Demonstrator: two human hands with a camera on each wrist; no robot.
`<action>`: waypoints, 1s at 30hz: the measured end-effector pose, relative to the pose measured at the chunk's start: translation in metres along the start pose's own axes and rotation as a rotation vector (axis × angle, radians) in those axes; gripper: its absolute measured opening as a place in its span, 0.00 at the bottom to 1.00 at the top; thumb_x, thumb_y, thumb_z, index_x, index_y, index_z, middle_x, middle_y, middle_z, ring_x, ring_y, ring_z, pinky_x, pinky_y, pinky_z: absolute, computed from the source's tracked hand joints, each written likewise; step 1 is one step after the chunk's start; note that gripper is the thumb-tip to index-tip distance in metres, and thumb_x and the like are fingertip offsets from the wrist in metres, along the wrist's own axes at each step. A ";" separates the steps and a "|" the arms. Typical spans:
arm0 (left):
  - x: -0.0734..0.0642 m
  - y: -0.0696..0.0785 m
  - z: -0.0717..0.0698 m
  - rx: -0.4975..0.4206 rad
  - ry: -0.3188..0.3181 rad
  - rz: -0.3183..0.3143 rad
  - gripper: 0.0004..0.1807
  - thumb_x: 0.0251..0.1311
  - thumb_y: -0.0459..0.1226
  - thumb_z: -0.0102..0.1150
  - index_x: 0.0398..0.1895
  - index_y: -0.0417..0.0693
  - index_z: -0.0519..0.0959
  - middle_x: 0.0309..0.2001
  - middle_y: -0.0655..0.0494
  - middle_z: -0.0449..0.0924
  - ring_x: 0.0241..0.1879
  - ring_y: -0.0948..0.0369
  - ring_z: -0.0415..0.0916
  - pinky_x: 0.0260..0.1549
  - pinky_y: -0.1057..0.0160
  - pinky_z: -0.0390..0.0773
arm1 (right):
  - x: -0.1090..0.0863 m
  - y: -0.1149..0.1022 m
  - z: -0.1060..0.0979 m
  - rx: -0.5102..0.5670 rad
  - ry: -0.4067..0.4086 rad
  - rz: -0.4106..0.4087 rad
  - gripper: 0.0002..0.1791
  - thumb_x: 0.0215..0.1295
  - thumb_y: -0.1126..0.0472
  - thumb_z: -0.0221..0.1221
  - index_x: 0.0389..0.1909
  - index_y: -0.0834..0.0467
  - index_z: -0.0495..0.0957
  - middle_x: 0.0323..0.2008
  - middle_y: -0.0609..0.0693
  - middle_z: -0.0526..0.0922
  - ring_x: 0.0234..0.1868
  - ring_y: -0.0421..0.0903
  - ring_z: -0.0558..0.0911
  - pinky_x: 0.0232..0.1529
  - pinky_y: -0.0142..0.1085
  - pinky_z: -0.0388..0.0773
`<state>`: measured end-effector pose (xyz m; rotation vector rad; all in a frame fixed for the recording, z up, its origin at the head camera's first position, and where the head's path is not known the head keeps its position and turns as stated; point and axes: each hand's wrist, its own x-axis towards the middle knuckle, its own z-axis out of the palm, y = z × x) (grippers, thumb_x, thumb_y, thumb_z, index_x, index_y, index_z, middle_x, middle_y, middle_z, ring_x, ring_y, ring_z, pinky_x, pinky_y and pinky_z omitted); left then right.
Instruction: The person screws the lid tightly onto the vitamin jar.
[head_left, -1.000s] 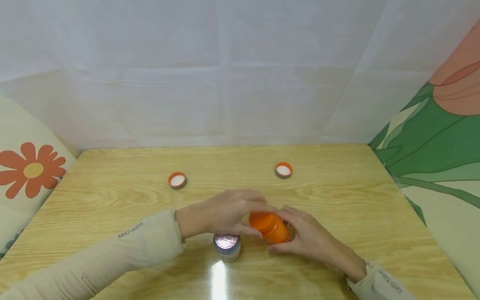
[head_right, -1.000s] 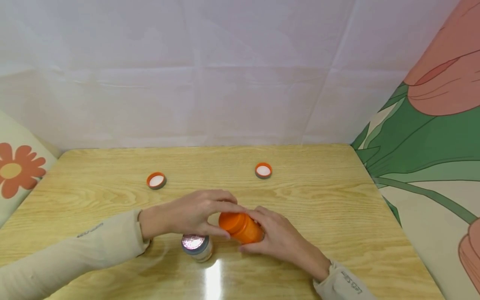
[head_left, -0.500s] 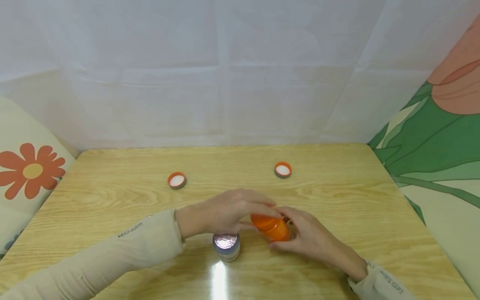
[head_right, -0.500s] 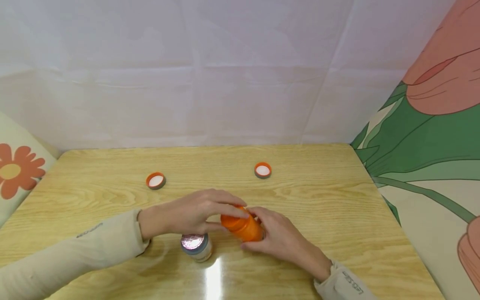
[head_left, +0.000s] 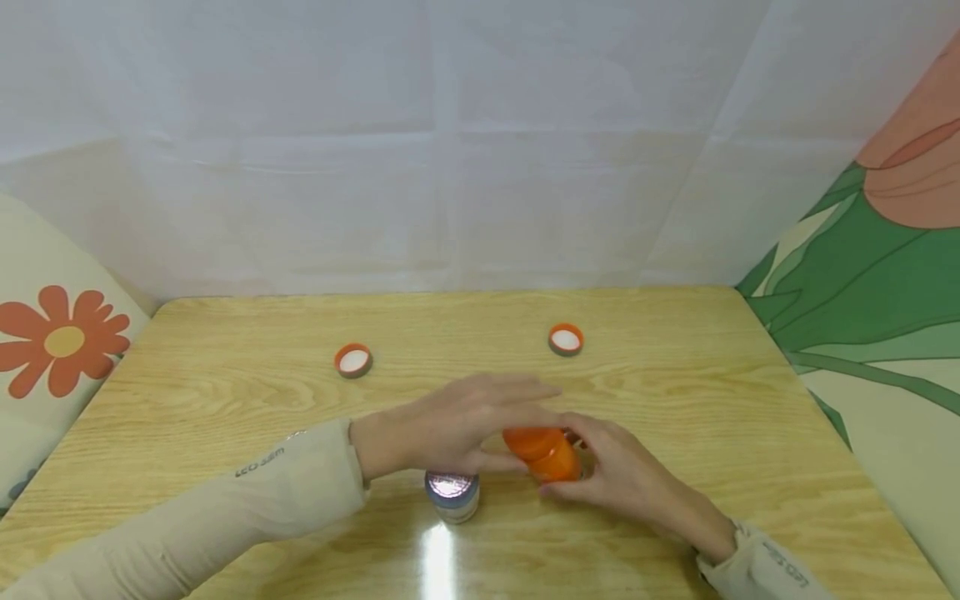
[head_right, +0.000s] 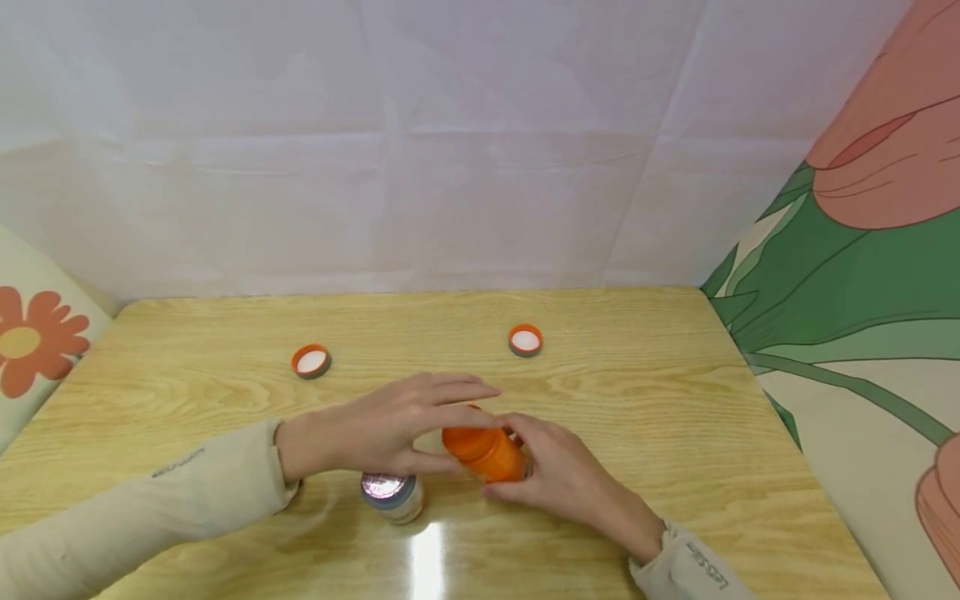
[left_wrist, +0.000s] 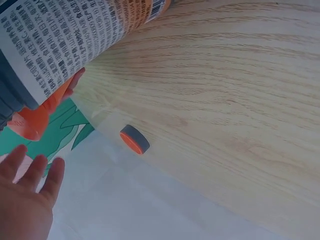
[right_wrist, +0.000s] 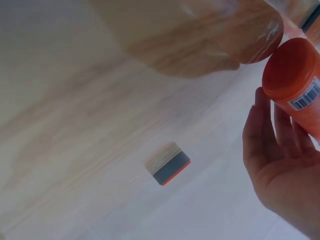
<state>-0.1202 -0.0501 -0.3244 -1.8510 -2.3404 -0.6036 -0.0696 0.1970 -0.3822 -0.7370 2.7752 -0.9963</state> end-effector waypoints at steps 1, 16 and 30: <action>-0.001 0.001 0.000 0.019 0.008 -0.022 0.31 0.62 0.50 0.64 0.68 0.55 0.72 0.68 0.53 0.72 0.69 0.56 0.68 0.67 0.55 0.71 | 0.000 0.000 0.000 -0.004 0.002 0.004 0.35 0.50 0.39 0.72 0.59 0.45 0.74 0.48 0.36 0.84 0.44 0.33 0.81 0.44 0.34 0.81; -0.002 0.009 0.002 0.254 -0.007 -0.261 0.33 0.59 0.65 0.56 0.61 0.58 0.77 0.46 0.63 0.86 0.44 0.62 0.80 0.52 0.57 0.73 | 0.000 -0.002 0.001 -0.036 0.053 -0.028 0.34 0.48 0.37 0.72 0.55 0.46 0.76 0.48 0.36 0.83 0.45 0.35 0.82 0.45 0.35 0.82; -0.004 0.006 -0.007 0.092 -0.111 -0.160 0.28 0.59 0.48 0.63 0.65 0.65 0.74 0.54 0.61 0.81 0.55 0.61 0.76 0.55 0.58 0.74 | 0.001 0.000 0.001 0.004 0.051 -0.059 0.36 0.48 0.46 0.76 0.58 0.49 0.74 0.51 0.38 0.82 0.47 0.36 0.82 0.48 0.38 0.83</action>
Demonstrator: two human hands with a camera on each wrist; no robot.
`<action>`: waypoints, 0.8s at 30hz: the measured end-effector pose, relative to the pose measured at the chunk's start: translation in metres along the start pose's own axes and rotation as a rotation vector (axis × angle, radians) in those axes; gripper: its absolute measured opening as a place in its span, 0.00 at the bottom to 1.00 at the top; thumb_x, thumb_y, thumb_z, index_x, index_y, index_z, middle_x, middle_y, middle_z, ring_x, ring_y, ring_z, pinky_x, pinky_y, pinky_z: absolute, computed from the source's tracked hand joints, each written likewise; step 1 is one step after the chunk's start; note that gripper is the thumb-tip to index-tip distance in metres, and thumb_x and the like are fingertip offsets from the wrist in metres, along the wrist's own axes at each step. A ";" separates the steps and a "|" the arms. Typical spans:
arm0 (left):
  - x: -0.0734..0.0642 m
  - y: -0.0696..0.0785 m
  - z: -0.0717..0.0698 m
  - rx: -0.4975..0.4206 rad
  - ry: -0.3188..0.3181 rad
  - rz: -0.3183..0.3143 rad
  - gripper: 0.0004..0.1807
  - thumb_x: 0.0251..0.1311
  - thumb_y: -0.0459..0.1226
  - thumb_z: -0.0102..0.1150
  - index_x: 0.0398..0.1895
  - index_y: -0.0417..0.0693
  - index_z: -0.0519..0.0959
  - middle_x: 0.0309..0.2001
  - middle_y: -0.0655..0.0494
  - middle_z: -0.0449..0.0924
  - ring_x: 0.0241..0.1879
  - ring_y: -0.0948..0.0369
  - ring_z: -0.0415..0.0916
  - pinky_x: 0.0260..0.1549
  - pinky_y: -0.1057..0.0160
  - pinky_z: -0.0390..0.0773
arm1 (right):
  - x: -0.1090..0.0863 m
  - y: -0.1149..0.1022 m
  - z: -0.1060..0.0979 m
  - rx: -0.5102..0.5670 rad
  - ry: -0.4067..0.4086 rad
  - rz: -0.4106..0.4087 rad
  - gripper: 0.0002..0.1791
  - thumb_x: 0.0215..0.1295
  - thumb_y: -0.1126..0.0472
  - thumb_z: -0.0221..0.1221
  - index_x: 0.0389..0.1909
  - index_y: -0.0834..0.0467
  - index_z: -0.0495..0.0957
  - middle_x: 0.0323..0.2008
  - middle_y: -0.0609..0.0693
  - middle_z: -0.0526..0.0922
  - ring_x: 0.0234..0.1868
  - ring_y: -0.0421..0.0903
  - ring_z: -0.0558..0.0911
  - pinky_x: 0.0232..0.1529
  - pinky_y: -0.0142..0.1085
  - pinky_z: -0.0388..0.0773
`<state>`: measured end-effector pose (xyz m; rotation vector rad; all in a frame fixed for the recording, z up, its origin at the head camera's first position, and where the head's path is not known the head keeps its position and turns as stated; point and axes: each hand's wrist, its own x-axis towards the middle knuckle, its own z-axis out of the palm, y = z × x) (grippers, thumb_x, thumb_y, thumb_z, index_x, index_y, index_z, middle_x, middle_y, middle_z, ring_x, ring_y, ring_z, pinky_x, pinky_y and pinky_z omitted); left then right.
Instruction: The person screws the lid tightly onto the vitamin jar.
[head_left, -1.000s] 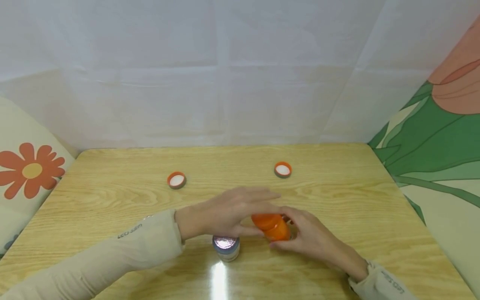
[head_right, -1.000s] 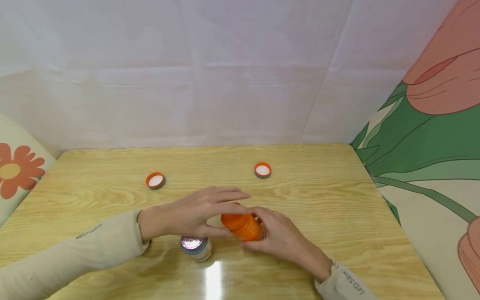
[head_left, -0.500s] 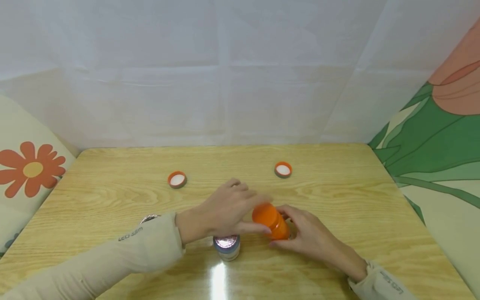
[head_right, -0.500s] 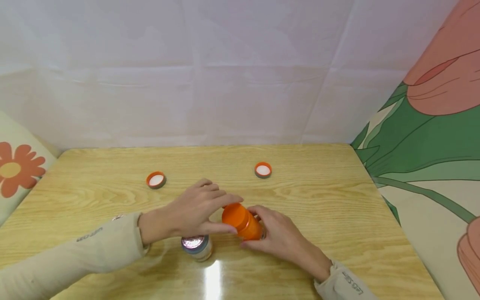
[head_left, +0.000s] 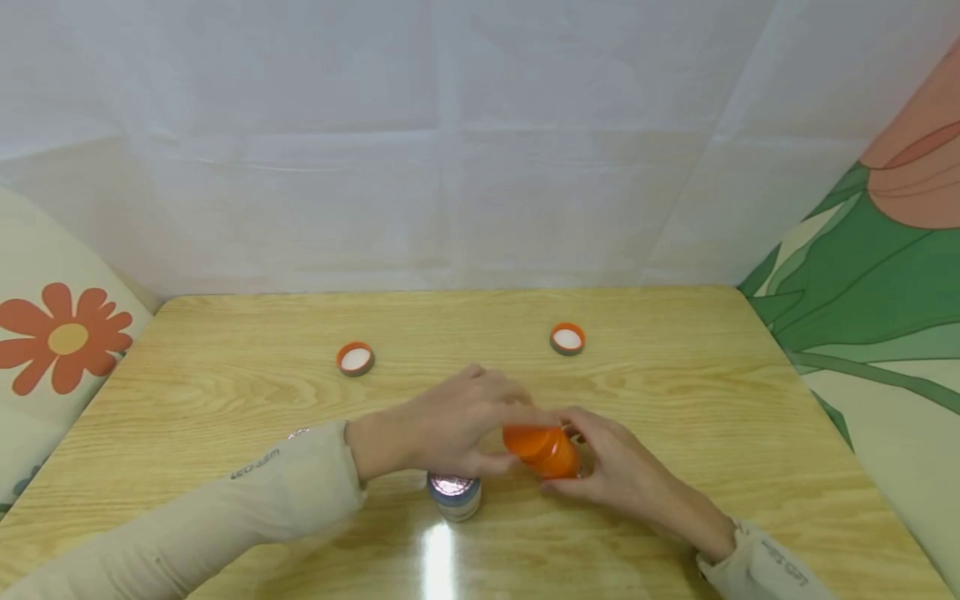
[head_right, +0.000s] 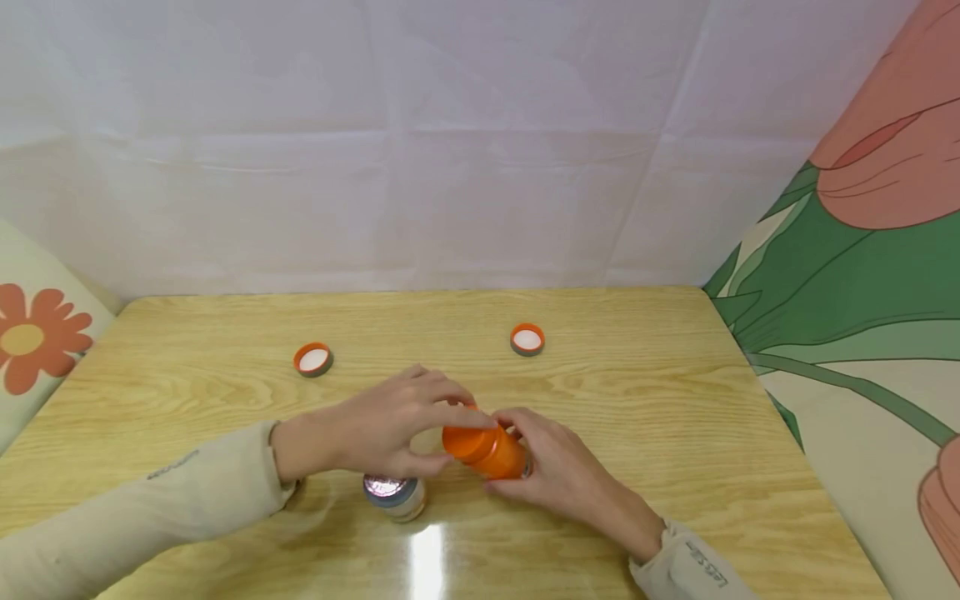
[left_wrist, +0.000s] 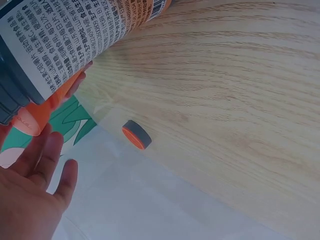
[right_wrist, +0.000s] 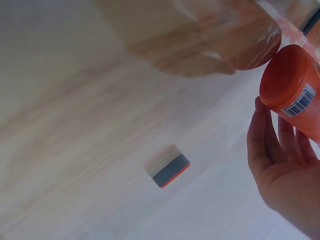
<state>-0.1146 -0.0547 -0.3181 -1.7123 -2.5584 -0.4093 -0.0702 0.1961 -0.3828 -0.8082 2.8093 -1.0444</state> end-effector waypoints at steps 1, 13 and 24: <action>0.000 -0.001 0.000 -0.008 -0.001 0.016 0.27 0.60 0.47 0.64 0.64 0.65 0.74 0.55 0.60 0.81 0.56 0.60 0.76 0.55 0.58 0.74 | 0.000 0.000 0.000 0.005 0.002 -0.003 0.36 0.48 0.46 0.76 0.58 0.48 0.74 0.51 0.38 0.82 0.47 0.36 0.82 0.47 0.37 0.83; 0.004 -0.003 0.005 -0.144 0.077 0.260 0.27 0.44 0.24 0.58 0.50 0.55 0.82 0.64 0.55 0.77 0.63 0.60 0.73 0.65 0.64 0.71 | 0.000 0.001 -0.002 0.059 -0.027 -0.021 0.34 0.51 0.48 0.74 0.60 0.45 0.73 0.53 0.37 0.82 0.49 0.36 0.81 0.49 0.38 0.83; 0.002 0.000 0.007 0.008 0.236 0.171 0.24 0.62 0.45 0.63 0.61 0.55 0.76 0.65 0.52 0.75 0.66 0.56 0.71 0.63 0.56 0.74 | 0.000 0.001 -0.001 0.019 -0.007 -0.003 0.34 0.50 0.45 0.75 0.58 0.44 0.74 0.52 0.36 0.82 0.47 0.35 0.81 0.48 0.37 0.82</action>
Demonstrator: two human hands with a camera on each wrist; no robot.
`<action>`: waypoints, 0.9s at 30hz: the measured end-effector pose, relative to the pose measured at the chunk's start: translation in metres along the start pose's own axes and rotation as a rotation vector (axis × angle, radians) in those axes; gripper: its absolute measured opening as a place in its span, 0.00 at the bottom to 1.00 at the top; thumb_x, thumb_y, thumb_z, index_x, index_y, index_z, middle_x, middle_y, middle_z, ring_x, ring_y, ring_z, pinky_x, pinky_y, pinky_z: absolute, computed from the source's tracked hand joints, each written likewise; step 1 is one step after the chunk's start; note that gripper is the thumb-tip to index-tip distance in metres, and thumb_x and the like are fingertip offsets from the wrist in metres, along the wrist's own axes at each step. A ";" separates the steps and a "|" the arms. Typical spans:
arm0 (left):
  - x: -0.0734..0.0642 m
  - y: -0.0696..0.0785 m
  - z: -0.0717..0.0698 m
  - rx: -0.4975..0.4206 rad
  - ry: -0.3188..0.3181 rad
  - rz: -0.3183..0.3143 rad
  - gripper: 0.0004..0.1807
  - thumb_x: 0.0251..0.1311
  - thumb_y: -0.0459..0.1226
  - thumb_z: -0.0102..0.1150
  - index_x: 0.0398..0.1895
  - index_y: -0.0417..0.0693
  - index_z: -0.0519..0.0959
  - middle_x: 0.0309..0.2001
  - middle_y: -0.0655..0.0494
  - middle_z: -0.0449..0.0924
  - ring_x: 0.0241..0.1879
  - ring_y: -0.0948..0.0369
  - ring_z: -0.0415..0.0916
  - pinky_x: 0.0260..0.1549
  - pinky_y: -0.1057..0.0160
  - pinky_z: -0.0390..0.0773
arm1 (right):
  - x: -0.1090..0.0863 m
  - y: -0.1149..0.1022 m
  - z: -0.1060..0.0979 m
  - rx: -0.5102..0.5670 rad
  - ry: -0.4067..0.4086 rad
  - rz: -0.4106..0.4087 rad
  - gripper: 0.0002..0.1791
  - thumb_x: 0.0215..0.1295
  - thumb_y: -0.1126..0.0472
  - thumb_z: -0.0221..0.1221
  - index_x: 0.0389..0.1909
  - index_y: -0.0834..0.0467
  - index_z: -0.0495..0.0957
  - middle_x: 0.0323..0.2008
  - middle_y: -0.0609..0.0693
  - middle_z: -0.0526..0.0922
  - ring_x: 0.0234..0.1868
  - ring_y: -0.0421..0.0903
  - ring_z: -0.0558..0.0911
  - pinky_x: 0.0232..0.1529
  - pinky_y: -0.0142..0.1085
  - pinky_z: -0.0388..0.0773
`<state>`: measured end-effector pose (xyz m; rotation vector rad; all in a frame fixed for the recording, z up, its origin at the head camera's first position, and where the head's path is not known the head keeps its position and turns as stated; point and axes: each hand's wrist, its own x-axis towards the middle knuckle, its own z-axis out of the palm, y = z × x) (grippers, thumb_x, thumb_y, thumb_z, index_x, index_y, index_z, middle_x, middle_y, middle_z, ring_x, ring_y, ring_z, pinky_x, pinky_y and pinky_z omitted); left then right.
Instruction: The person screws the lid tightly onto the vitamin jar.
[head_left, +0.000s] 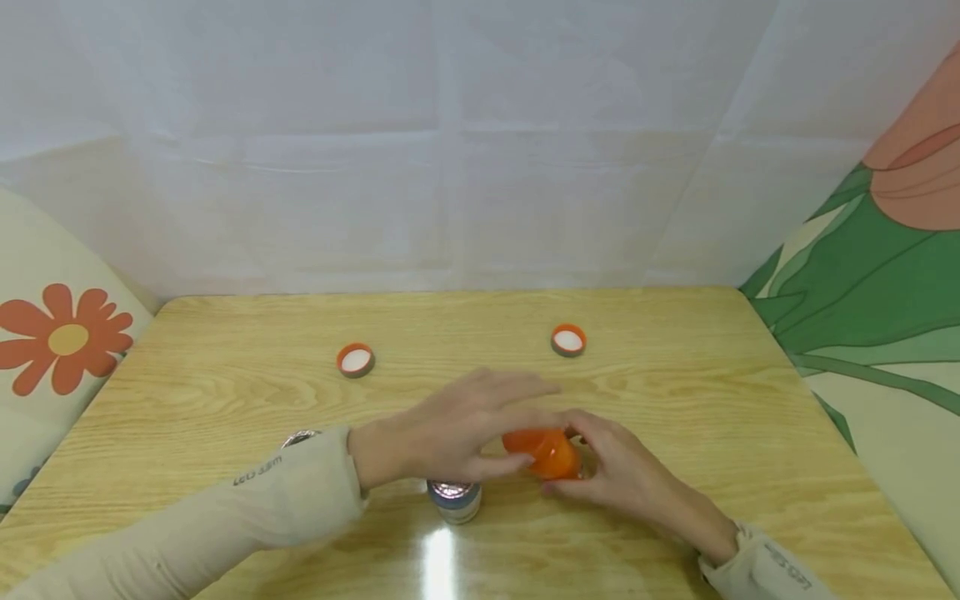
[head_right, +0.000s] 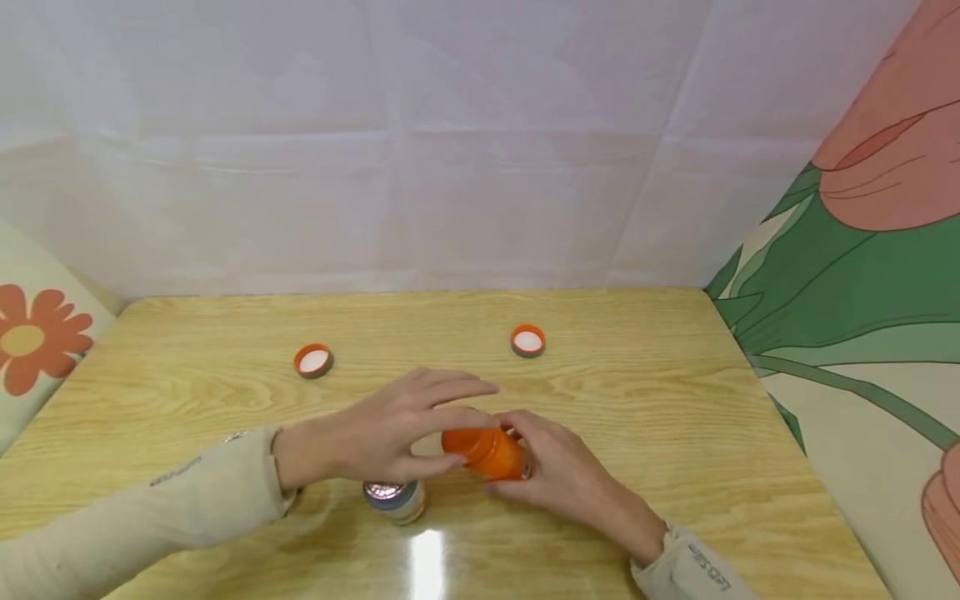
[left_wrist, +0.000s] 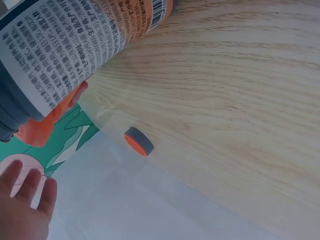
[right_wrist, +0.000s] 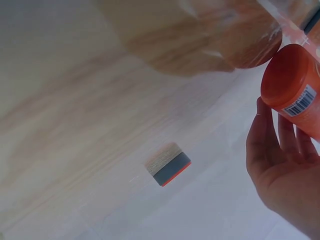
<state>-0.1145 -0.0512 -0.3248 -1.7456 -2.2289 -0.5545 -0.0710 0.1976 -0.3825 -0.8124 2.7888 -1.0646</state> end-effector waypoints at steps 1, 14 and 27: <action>0.000 0.001 0.000 0.030 0.014 -0.024 0.24 0.62 0.47 0.63 0.62 0.56 0.76 0.65 0.53 0.75 0.66 0.56 0.71 0.62 0.56 0.75 | 0.000 0.000 0.000 -0.006 -0.001 0.006 0.34 0.50 0.44 0.74 0.58 0.45 0.74 0.51 0.36 0.82 0.47 0.35 0.81 0.47 0.37 0.82; 0.000 0.005 0.000 0.098 -0.102 -0.279 0.26 0.60 0.61 0.60 0.56 0.59 0.80 0.48 0.63 0.83 0.51 0.62 0.77 0.57 0.58 0.71 | 0.001 -0.002 0.000 -0.085 0.006 -0.023 0.36 0.50 0.41 0.73 0.59 0.48 0.74 0.52 0.39 0.82 0.46 0.36 0.81 0.45 0.35 0.83; -0.004 0.002 -0.003 0.060 -0.085 -0.032 0.19 0.60 0.46 0.66 0.55 0.60 0.81 0.56 0.59 0.81 0.56 0.59 0.75 0.52 0.61 0.75 | -0.001 0.000 0.000 -0.072 0.007 -0.044 0.36 0.52 0.42 0.72 0.61 0.48 0.72 0.54 0.40 0.82 0.48 0.36 0.82 0.46 0.37 0.83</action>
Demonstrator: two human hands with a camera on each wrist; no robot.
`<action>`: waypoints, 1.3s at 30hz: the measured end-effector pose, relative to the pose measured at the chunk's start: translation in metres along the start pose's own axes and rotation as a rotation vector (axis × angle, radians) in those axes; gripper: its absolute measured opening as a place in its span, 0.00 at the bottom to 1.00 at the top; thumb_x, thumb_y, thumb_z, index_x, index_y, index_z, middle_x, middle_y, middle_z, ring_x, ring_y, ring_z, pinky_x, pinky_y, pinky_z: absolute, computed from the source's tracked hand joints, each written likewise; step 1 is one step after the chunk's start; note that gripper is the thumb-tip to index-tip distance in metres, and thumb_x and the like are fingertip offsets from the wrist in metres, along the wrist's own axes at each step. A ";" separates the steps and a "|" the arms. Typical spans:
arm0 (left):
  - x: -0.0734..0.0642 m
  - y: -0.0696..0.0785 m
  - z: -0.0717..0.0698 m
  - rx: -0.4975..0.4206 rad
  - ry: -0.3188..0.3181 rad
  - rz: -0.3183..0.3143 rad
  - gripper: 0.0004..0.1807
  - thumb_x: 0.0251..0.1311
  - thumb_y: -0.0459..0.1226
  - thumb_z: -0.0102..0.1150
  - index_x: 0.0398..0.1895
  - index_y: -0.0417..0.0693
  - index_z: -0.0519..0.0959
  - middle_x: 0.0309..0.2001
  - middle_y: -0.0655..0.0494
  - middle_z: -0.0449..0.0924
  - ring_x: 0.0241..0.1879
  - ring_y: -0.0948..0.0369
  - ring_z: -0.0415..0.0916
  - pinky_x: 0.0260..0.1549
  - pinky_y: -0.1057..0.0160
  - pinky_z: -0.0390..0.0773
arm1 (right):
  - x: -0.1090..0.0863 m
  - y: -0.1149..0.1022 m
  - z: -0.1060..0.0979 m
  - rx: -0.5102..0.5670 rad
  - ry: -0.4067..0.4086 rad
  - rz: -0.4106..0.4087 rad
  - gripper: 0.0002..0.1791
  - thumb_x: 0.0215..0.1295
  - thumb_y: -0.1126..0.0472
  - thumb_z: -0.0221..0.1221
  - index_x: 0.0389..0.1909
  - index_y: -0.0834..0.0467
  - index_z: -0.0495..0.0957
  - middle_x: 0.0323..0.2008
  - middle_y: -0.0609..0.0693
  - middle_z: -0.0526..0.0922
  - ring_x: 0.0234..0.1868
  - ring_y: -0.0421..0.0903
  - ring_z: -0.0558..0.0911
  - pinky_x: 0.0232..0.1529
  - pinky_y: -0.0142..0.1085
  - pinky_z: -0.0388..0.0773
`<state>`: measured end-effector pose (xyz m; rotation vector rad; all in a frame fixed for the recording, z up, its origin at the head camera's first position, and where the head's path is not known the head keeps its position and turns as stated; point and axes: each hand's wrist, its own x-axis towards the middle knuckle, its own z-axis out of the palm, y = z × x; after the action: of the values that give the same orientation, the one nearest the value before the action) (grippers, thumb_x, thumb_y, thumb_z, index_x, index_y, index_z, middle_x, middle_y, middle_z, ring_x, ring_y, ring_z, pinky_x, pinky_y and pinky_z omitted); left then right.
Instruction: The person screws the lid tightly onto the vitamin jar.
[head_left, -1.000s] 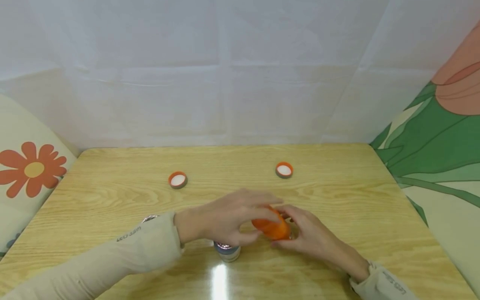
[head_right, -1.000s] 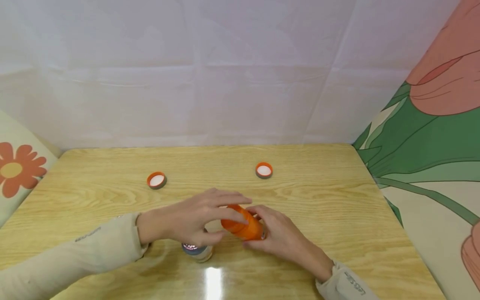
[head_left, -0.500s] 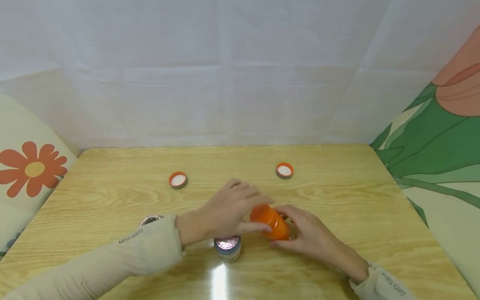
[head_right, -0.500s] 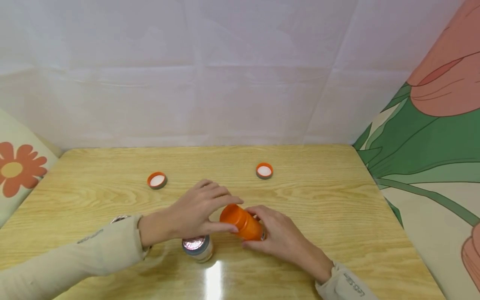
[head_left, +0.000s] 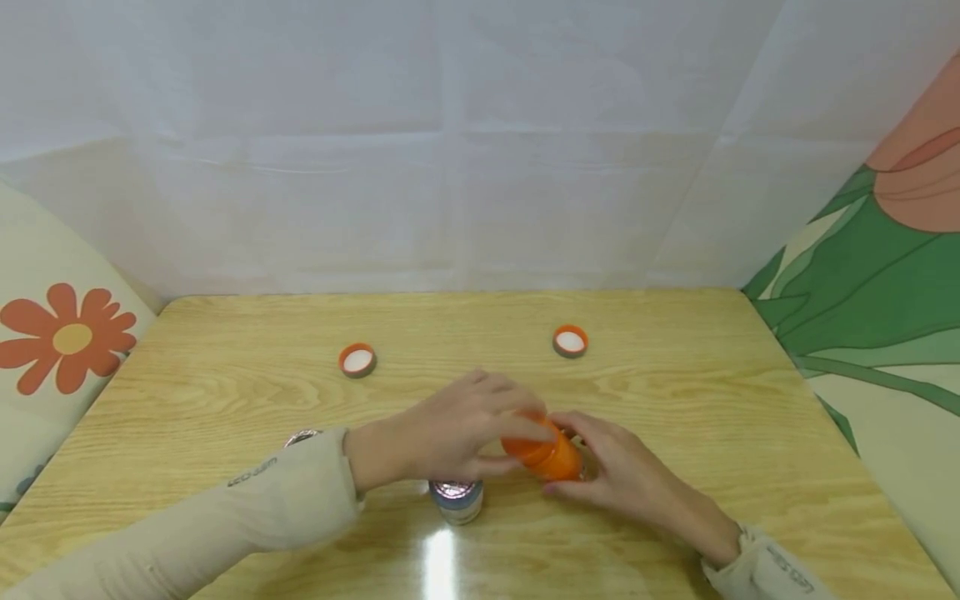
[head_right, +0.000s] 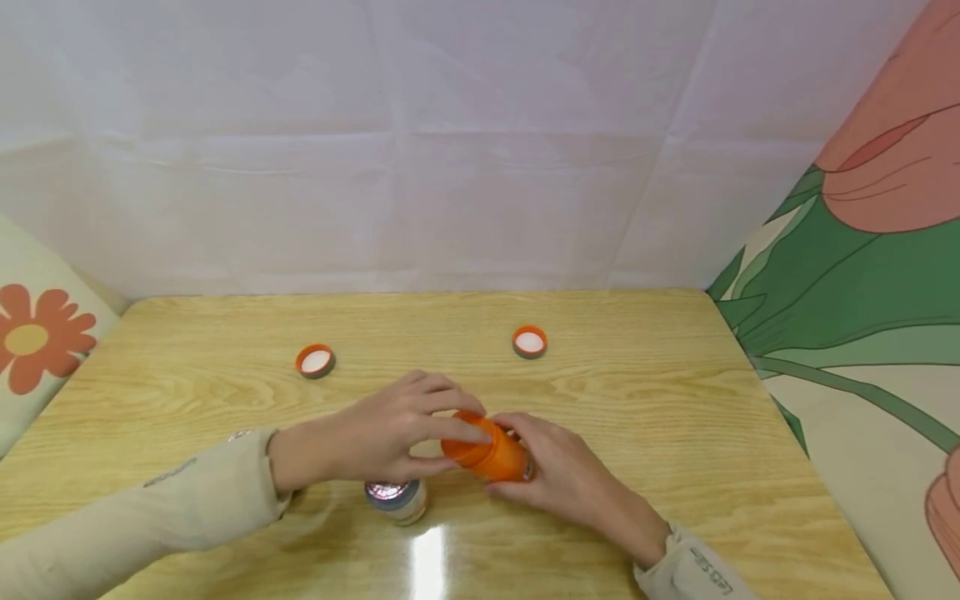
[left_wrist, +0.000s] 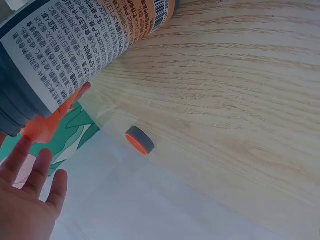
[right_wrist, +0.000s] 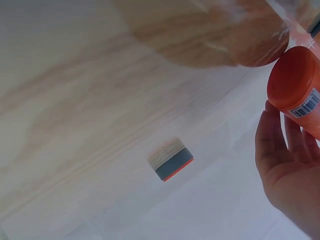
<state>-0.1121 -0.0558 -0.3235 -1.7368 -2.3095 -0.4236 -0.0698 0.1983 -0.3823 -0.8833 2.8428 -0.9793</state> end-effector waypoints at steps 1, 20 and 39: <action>0.000 0.000 0.000 0.001 0.007 0.017 0.19 0.60 0.45 0.66 0.55 0.60 0.81 0.57 0.59 0.81 0.56 0.59 0.75 0.53 0.61 0.75 | 0.000 0.000 0.000 -0.002 0.000 0.001 0.37 0.53 0.41 0.71 0.62 0.48 0.72 0.54 0.40 0.82 0.48 0.36 0.82 0.46 0.37 0.83; 0.001 0.008 0.001 0.143 -0.036 -0.197 0.30 0.60 0.64 0.57 0.58 0.58 0.78 0.46 0.63 0.86 0.47 0.60 0.79 0.51 0.58 0.74 | -0.001 0.003 0.000 -0.027 0.007 -0.035 0.38 0.52 0.38 0.70 0.61 0.49 0.73 0.55 0.42 0.82 0.49 0.37 0.82 0.47 0.37 0.84; -0.002 0.005 0.000 0.041 -0.075 -0.004 0.24 0.57 0.44 0.67 0.59 0.65 0.77 0.54 0.56 0.79 0.53 0.58 0.75 0.51 0.59 0.77 | -0.001 0.006 0.000 0.024 0.002 -0.033 0.35 0.52 0.40 0.71 0.61 0.45 0.73 0.55 0.38 0.82 0.48 0.34 0.80 0.46 0.36 0.83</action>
<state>-0.1068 -0.0560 -0.3241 -1.7580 -2.3560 -0.3149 -0.0715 0.2027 -0.3857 -0.9310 2.8207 -1.0168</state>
